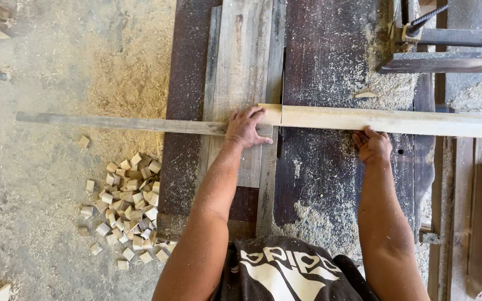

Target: The person feeds a long wooden plank into a table saw and cuts it into small square pieces. The cut pieces accumulate on the floor beside the saw. The person repeats this process with multiple planks throughout the clip.

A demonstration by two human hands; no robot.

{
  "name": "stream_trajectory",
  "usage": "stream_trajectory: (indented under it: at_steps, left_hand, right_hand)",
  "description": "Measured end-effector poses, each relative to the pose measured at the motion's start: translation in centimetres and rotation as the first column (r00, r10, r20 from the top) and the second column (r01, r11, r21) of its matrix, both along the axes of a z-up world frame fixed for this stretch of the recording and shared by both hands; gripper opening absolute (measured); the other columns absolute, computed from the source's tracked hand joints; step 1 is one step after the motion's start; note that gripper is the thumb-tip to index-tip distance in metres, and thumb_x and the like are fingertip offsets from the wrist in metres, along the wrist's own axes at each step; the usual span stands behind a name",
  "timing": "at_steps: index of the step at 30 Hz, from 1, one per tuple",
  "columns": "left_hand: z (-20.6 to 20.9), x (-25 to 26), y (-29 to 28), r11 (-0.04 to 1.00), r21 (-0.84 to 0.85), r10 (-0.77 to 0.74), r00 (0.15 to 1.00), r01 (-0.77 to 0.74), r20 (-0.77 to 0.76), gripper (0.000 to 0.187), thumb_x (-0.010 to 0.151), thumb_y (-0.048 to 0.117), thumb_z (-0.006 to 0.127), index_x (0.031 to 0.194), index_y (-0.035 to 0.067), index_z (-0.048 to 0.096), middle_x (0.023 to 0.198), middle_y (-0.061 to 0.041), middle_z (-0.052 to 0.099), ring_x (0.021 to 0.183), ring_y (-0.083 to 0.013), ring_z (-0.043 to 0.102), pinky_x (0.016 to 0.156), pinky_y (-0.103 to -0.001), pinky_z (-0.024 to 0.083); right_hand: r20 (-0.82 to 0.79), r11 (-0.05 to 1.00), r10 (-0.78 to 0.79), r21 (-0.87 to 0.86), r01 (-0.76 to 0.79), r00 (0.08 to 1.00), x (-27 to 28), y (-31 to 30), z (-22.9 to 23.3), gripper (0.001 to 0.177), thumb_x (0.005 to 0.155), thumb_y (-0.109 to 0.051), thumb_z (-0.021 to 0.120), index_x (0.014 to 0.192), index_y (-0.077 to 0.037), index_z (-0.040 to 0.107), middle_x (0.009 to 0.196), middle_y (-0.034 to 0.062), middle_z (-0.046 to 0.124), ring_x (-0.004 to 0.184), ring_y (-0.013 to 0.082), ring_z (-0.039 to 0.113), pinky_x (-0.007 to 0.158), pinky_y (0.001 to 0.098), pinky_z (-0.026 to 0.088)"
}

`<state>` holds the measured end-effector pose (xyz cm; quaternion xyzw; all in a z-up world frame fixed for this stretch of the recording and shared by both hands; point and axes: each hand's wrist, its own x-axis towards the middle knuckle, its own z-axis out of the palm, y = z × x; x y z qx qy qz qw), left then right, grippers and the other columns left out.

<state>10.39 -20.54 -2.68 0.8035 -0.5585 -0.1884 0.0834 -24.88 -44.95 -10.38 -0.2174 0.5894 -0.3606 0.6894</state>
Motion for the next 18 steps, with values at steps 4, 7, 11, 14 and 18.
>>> stream_trajectory:
  at_steps: [4, 7, 11, 14, 18]
  left_hand:
    - [1.1, -1.2, 0.3, 0.988, 0.116, 0.101, 0.995, -0.100, -0.004, 0.120, 0.056, 0.067, 0.091, 0.157, 0.030, 0.037, 0.166, 0.005, 0.026, 0.147, -0.0414, 0.026, 0.120, -0.062, 0.019]
    - [1.2, -2.4, -0.1, 0.964, 0.238, 0.124, 0.992, -0.121, -0.001, 0.120, 0.058, 0.059, 0.092, 0.159, 0.029, 0.035, 0.170, 0.006, 0.025, 0.149, -0.0368, 0.032, 0.122, -0.065, 0.023]
    - [0.8, -2.7, -1.7, 0.943, 0.282, 0.180, 0.984, -0.176, 0.012, 0.121, 0.060, 0.052, 0.092, 0.162, 0.030, 0.030, 0.171, 0.006, 0.023, 0.147, -0.0373, 0.037, 0.121, -0.072, 0.021]
    - [1.2, -1.1, -3.7, 0.954, 0.256, 0.145, 0.987, -0.159, 0.072, 0.118, 0.065, 0.056, 0.091, 0.161, 0.028, 0.028, 0.169, 0.002, 0.021, 0.149, -0.0433, 0.029, 0.116, -0.075, 0.020]
    - [1.4, -4.4, 0.5, 0.961, 0.259, 0.066, 0.992, -0.093, 0.111, 0.122, 0.064, 0.067, 0.087, 0.160, 0.022, 0.028, 0.170, -0.003, 0.022, 0.147, -0.0391, 0.034, 0.122, -0.068, 0.023]
  right_hand:
    - [0.036, 0.997, -0.071, 0.032, 0.070, 0.997, 0.0, 1.5, 0.8, 0.026, 0.100, -0.005, 0.064, 0.125, -0.004, 0.055, 0.110, 0.0157, 0.073, 0.087, 0.0247, 0.078, 0.072, 0.0329, 0.070]
    - [0.052, 1.000, -0.001, 0.012, 0.001, 0.999, 0.0, 1.3, 1.1, 0.030, 0.100, -0.005, 0.059, 0.129, -0.008, 0.054, 0.109, 0.0135, 0.072, 0.085, 0.0230, 0.076, 0.068, 0.0339, 0.068]
    - [0.080, 0.999, 0.032, -0.018, -0.030, 0.996, 0.5, 1.1, 1.3, 0.030, 0.103, -0.007, 0.058, 0.133, -0.009, 0.057, 0.111, 0.0131, 0.072, 0.090, 0.0236, 0.075, 0.074, 0.0367, 0.067]
    - [0.132, 0.998, 0.054, -0.041, -0.049, 0.990, 1.6, 0.5, 1.8, 0.030, 0.103, -0.007, 0.056, 0.132, -0.015, 0.055, 0.111, 0.0092, 0.069, 0.091, 0.0255, 0.070, 0.076, 0.0414, 0.063]
    - [0.156, 0.998, -0.057, 0.029, 0.053, 0.986, -2.2, 3.3, 1.5, 0.029, 0.103, -0.005, 0.058, 0.131, -0.012, 0.059, 0.117, 0.0099, 0.070, 0.101, 0.0256, 0.073, 0.083, 0.0396, 0.067]
